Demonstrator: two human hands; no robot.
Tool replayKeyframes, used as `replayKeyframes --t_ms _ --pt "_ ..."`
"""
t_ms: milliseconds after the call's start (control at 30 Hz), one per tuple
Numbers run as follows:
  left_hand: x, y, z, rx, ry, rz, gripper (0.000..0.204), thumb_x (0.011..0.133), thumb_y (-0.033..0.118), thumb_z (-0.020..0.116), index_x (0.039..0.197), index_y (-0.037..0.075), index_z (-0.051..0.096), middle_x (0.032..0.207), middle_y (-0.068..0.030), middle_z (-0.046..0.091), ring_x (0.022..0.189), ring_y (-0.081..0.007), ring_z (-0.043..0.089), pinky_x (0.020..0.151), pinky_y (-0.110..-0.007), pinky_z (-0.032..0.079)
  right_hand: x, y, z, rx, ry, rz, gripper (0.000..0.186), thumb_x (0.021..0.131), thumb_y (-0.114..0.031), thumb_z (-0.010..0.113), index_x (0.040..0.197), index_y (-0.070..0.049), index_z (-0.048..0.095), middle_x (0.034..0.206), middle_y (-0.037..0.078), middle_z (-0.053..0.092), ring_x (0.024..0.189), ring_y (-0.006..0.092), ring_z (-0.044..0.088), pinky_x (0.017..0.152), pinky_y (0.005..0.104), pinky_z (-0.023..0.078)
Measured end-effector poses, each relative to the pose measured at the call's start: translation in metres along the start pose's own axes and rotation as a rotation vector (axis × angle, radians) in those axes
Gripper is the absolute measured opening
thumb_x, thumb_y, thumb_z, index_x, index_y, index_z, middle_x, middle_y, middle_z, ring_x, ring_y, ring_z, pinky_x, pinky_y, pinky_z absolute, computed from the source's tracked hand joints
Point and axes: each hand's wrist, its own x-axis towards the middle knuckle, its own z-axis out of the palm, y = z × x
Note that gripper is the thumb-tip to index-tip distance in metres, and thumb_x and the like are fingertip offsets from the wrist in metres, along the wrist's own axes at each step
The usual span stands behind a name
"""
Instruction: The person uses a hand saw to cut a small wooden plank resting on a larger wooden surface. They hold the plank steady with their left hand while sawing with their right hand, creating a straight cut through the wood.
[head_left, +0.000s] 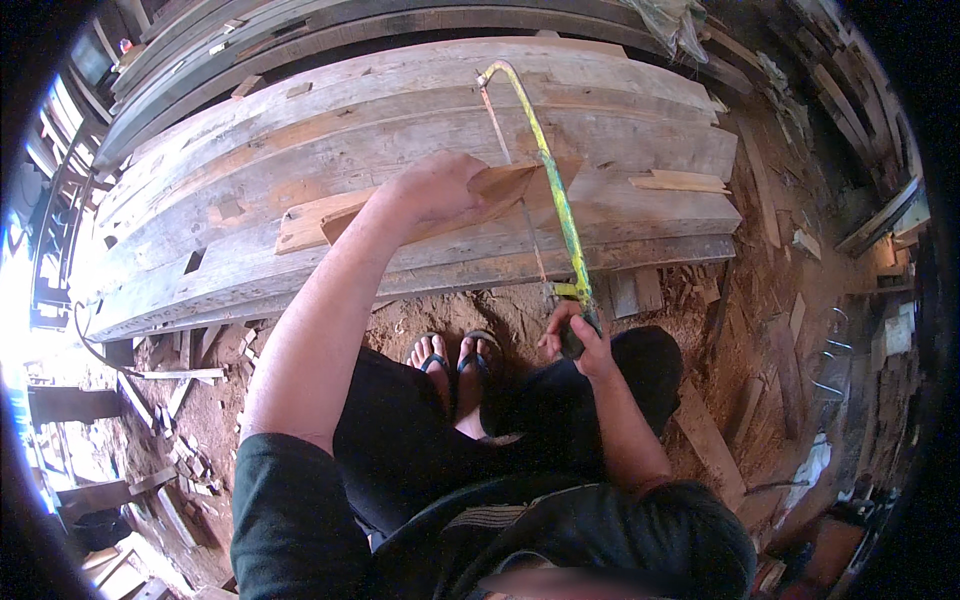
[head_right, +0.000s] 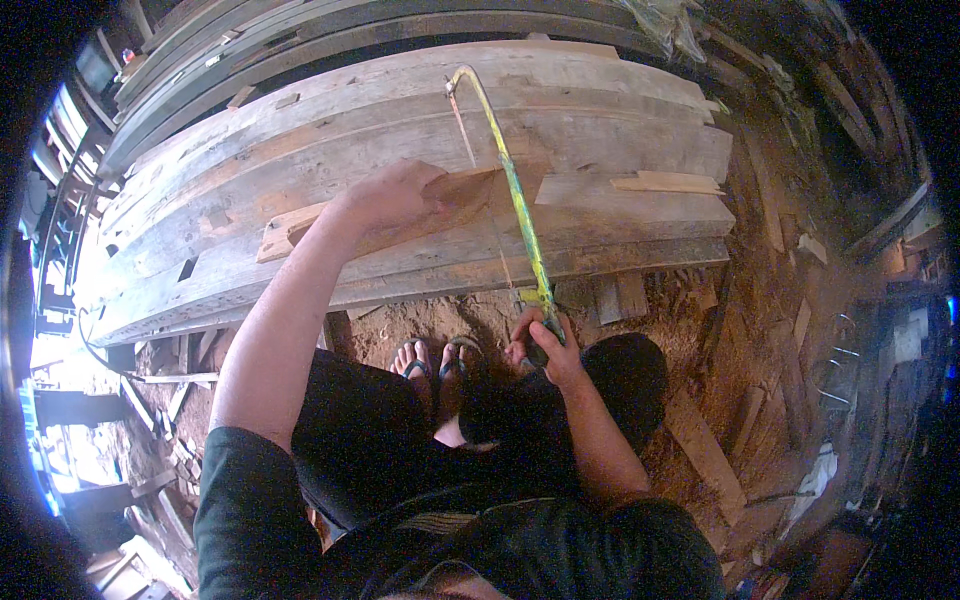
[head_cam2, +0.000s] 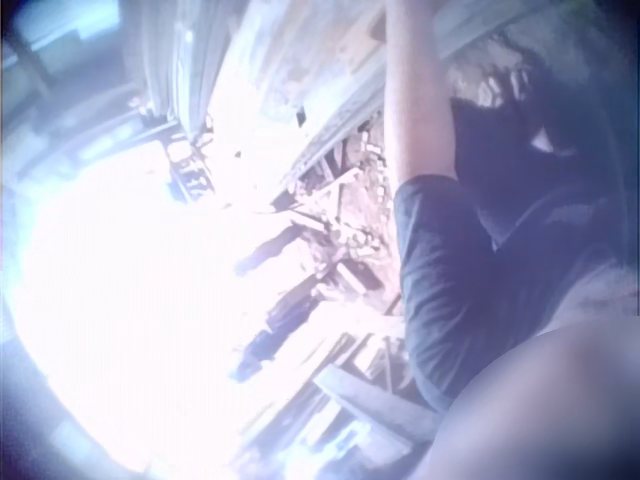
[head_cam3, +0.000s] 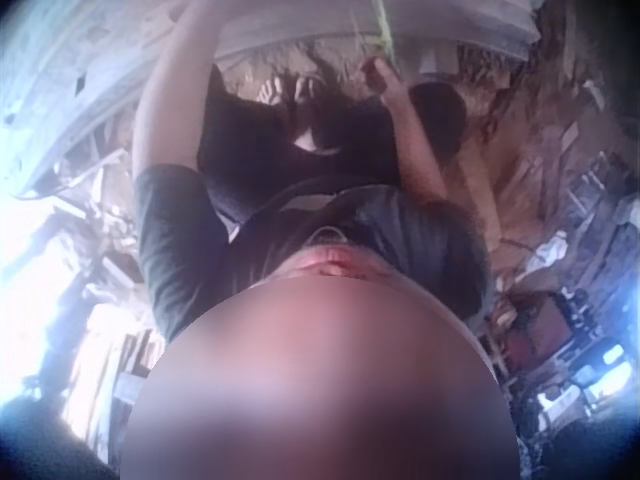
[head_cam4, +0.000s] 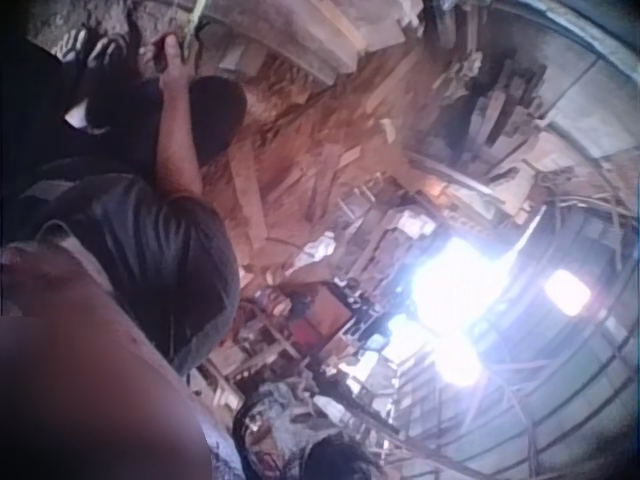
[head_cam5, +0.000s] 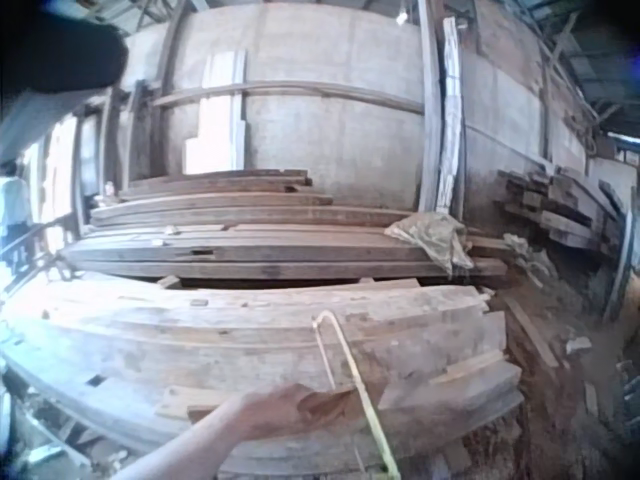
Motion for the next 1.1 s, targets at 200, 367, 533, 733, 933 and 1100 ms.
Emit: replayKeyframes --t_ms 200,367,533,733,933,1100 --pt "0.007 -0.005 0.003 0.046 0.038 -0.034 0.05 0.089 0.033 0.075 0.13 0.006 0.065 0.125 -0.0214 0.068 0.12 -0.04 0.063 0.102 -0.048 0.05 0.002 -0.004 -0.01 -0.145 -0.029 0.079 0.031 0.101 -0.032 0.061 0.094 -0.002 0.061 0.069 0.004 0.058 0.057 0.0101 0.054 0.058 0.0278 0.047" --pt "0.009 -0.008 0.006 0.076 0.08 -0.041 0.051 0.088 0.033 0.075 0.131 0.007 0.064 0.127 -0.0216 0.067 0.121 -0.04 0.062 0.102 -0.047 0.05 0.0 0.001 -0.002 -0.16 0.047 0.154 0.011 0.101 -0.018 0.067 0.1 -0.009 0.06 0.086 0.005 0.069 0.059 0.0057 0.053 0.053 0.0242 0.044" --pt "0.013 -0.014 0.008 0.092 0.037 -0.07 0.056 0.088 0.038 0.074 0.137 0.012 0.062 0.131 -0.0185 0.067 0.124 -0.0381 0.061 0.104 -0.047 0.049 0.002 0.005 0.002 -0.231 0.002 0.12 0.016 0.101 -0.024 0.069 0.099 -0.01 0.061 0.086 0.003 0.069 0.059 0.0057 0.054 0.053 0.024 0.044" --pt "0.01 -0.002 0.007 0.161 0.048 -0.169 0.063 0.087 0.047 0.075 0.14 0.016 0.061 0.134 -0.0155 0.066 0.126 -0.0357 0.06 0.105 -0.047 0.049 0.004 0.005 0.006 -0.206 0.023 0.061 0.018 0.1 -0.024 0.068 0.092 -0.008 0.064 0.083 0.002 0.068 0.058 0.0066 0.054 0.053 0.0248 0.045" --pt "-0.003 0.026 0.001 0.249 0.074 -0.26 0.066 0.083 0.053 0.077 0.137 0.017 0.064 0.133 -0.0142 0.067 0.125 -0.0353 0.061 0.105 -0.047 0.049 0.006 0.002 0.008 -0.209 -0.035 0.039 0.026 0.101 -0.027 0.066 0.085 -0.007 0.065 0.073 0.0 0.063 0.054 0.0064 0.053 0.05 0.0251 0.045" --pt "-0.006 0.039 -0.002 0.276 0.077 -0.315 0.065 0.08 0.055 0.078 0.131 0.017 0.068 0.13 -0.0141 0.069 0.122 -0.0351 0.063 0.103 -0.048 0.05 0.009 -0.003 0.003 -0.229 -0.054 -0.037 0.032 0.103 -0.032 0.063 0.083 -0.007 0.064 0.061 -0.002 0.055 0.049 0.0061 0.051 0.048 0.0254 0.044"
